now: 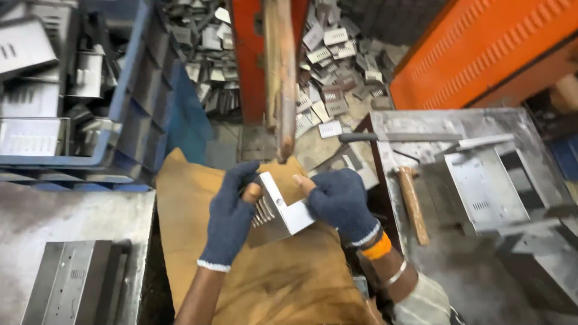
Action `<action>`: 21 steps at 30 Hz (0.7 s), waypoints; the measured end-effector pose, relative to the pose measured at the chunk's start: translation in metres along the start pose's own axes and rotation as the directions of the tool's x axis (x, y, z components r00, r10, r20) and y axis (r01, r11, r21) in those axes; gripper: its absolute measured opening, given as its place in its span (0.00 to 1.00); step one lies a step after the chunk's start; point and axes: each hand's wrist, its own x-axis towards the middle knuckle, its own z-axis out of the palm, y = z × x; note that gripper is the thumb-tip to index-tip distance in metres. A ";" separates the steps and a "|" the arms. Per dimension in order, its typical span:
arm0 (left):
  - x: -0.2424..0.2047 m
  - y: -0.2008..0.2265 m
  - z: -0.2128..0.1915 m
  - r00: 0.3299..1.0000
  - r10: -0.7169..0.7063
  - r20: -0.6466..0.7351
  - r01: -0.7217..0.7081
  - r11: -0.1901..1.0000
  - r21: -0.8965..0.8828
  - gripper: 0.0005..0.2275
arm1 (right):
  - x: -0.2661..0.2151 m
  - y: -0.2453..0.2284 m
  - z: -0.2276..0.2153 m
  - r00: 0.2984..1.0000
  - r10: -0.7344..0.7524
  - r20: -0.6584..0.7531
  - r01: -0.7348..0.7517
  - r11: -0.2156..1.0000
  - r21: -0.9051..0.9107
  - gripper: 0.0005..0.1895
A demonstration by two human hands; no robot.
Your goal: The person repeatedly picks up rectangular metal plates from a blue bin, positions them against a vertical welding torch, and welds the edges while sparks fly. After welding, the person places the finished pieces into a pile on the workbench.
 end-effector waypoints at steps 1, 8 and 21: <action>0.001 0.007 0.001 1.000 -0.002 -0.016 0.002 1.000 0.000 0.20 | 0.006 -0.002 -0.006 1.000 -0.011 0.011 0.011 1.000 0.002 0.25; 0.056 0.022 0.017 0.924 0.309 0.224 -0.283 0.949 -0.142 0.42 | 0.053 -0.022 -0.038 0.926 -0.318 -0.201 0.261 0.928 -0.266 0.18; 0.072 0.031 0.018 0.871 0.335 0.360 -0.186 0.902 -0.389 0.50 | 0.056 -0.026 -0.048 0.884 -0.445 -0.143 0.372 0.854 -0.364 0.20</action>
